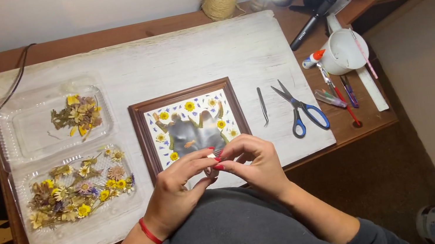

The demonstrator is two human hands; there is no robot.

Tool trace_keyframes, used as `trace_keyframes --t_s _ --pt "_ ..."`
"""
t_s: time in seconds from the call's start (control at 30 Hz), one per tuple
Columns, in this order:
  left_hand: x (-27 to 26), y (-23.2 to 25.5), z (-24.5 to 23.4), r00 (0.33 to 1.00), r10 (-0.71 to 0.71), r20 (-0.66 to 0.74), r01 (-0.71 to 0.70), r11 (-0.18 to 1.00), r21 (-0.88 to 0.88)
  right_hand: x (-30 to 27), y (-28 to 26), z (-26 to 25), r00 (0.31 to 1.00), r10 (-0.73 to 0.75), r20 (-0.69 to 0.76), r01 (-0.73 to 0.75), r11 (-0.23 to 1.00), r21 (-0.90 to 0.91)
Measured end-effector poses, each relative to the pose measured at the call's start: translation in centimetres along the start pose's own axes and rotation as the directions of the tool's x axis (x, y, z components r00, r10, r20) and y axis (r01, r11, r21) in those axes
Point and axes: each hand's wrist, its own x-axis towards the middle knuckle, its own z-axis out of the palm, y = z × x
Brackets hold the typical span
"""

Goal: Arranging and securing dried flowers inside a picture frame.

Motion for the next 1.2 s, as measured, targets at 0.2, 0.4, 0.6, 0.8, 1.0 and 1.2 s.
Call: trace_keyframes --t_s 0.2,0.4,0.6,0.8,1.0,1.2 --pt "-0.1 -0.5 0.2 0.985 -0.157 0.068 0.17 0.948 -0.269 -0.3 1.6 0.1 0.991 0.107 0.076 -0.118 0.98 0.16" --pt "-0.2 -1.9 0.3 0.971 -0.212 0.109 0.238 0.886 -0.398 2.2 3.6 -4.2 0.948 0.313 -0.052 -0.316 0.917 -0.242" --pt "0.1 -1.2 -0.6 0.946 -0.279 0.163 0.32 0.88 -0.35 1.0 9.9 -13.8 0.928 0.169 -0.331 -0.37 0.491 -0.789" --pt "0.0 -2.1 -0.4 0.941 -0.292 0.171 0.335 0.871 -0.359 -1.6 14.4 -16.3 0.914 0.138 -0.382 -0.385 0.594 -0.706" --pt "-0.2 -2.3 -0.5 0.928 -0.323 0.189 0.373 0.827 -0.421 -1.6 14.0 -17.4 0.913 0.151 -0.38 -0.392 0.59 -0.706" --pt "-0.3 -2.6 -0.7 0.913 -0.347 0.213 0.407 0.795 -0.451 -0.4 13.7 -17.4 0.919 0.22 -0.327 -0.393 0.455 -0.799"
